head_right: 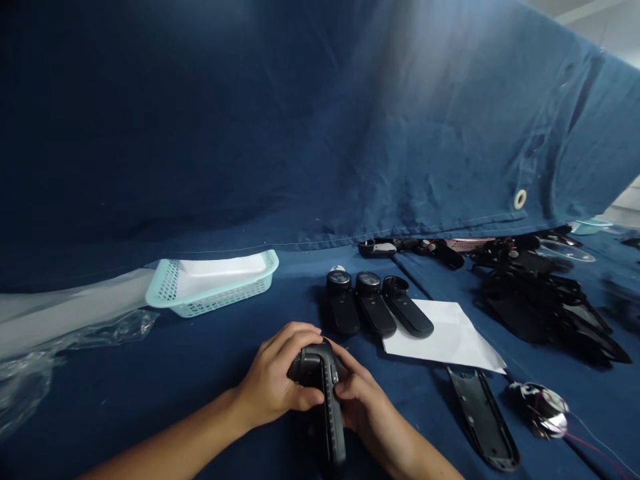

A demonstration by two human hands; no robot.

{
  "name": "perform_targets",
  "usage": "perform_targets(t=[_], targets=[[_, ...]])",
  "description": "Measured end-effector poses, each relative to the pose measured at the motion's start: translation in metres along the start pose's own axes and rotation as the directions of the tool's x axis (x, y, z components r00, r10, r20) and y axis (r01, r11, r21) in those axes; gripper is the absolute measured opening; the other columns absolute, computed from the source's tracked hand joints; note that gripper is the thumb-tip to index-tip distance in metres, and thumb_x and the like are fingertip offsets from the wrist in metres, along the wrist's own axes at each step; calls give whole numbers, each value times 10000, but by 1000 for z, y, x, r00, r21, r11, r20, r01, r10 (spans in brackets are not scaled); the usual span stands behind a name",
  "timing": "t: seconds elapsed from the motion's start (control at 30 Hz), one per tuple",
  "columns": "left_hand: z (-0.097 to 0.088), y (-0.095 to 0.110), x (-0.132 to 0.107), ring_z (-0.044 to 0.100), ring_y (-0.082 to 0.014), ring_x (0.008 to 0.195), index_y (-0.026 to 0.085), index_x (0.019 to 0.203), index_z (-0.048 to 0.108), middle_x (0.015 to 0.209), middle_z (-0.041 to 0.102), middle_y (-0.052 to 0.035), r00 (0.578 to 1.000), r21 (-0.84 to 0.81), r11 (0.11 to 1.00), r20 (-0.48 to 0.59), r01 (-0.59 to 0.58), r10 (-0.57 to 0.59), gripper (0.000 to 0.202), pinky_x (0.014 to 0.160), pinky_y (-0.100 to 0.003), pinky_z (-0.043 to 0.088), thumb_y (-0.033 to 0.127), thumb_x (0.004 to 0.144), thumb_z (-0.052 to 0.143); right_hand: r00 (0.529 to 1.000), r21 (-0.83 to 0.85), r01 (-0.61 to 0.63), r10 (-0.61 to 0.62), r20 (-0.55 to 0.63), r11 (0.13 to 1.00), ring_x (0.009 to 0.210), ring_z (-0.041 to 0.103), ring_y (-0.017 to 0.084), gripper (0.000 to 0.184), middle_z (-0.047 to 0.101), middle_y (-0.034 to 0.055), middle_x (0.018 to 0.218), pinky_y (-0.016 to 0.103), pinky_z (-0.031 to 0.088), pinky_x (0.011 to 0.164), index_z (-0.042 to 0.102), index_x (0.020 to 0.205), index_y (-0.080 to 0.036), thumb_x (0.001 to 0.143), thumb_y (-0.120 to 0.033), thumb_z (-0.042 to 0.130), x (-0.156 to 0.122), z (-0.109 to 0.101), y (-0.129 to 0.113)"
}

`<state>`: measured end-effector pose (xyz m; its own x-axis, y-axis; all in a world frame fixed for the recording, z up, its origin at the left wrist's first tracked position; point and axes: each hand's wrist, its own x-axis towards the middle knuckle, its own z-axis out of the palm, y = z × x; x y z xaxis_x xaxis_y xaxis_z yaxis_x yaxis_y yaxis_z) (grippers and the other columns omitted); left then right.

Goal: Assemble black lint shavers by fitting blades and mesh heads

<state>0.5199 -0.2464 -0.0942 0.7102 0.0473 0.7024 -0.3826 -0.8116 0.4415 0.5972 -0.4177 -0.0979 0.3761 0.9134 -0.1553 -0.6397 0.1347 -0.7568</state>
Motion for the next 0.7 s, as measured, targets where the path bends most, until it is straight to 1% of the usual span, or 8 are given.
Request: perform_targets(t=[0.17,0.33,0.43,0.5,0.6,0.7], targets=[[0,0,0,666,-257,955,201,1068,577,1028,664,-109,1000,3,1000,-3,7,-7,679,809,-421,582,791,755,456,1000,-15,-3,2,-17,1000,864,614,237,532,661,59,1137,380,497,740,534,1313,-247,787,-182,500,0,-1,0],[0,1,0,668,-254,948,192,1061,585,1026,668,-115,1000,6,1000,4,10,-10,663,805,-406,583,774,762,476,1000,-44,1,-2,-13,999,895,613,233,535,654,58,1167,351,484,752,525,1324,-242,793,-186,492,-1,-1,0],[0,0,0,669,-254,945,188,1064,582,1028,669,-114,1000,16,1000,-1,-2,2,679,805,-414,586,783,759,466,1000,-36,-2,1,-6,999,919,624,242,529,658,55,1168,376,476,809,531,1318,-246,792,-194,494,-1,0,0],[0,0,0,668,-258,951,185,1072,578,1033,668,-116,1000,27,1000,-4,-16,16,692,807,-424,587,788,754,461,1000,-44,3,-3,-8,999,934,627,254,536,652,54,1185,392,475,809,523,1325,-260,794,-195,495,-1,0,2],[-1,0,-1,669,-257,947,191,1091,566,1046,666,-115,999,60,997,-2,-47,48,685,793,-421,592,780,757,467,998,-104,36,-41,-47,994,1005,607,275,577,632,46,1231,409,460,832,499,1346,-287,774,-211,526,-3,2,3],[-3,2,-1,667,-253,932,198,1108,546,1059,663,-115,993,101,988,-20,-117,120,666,776,-409,596,762,756,489,987,-222,105,-129,-93,969,1130,548,288,612,625,31,1258,426,386,958,524,1329,-297,723,-226,571,-6,7,1]])
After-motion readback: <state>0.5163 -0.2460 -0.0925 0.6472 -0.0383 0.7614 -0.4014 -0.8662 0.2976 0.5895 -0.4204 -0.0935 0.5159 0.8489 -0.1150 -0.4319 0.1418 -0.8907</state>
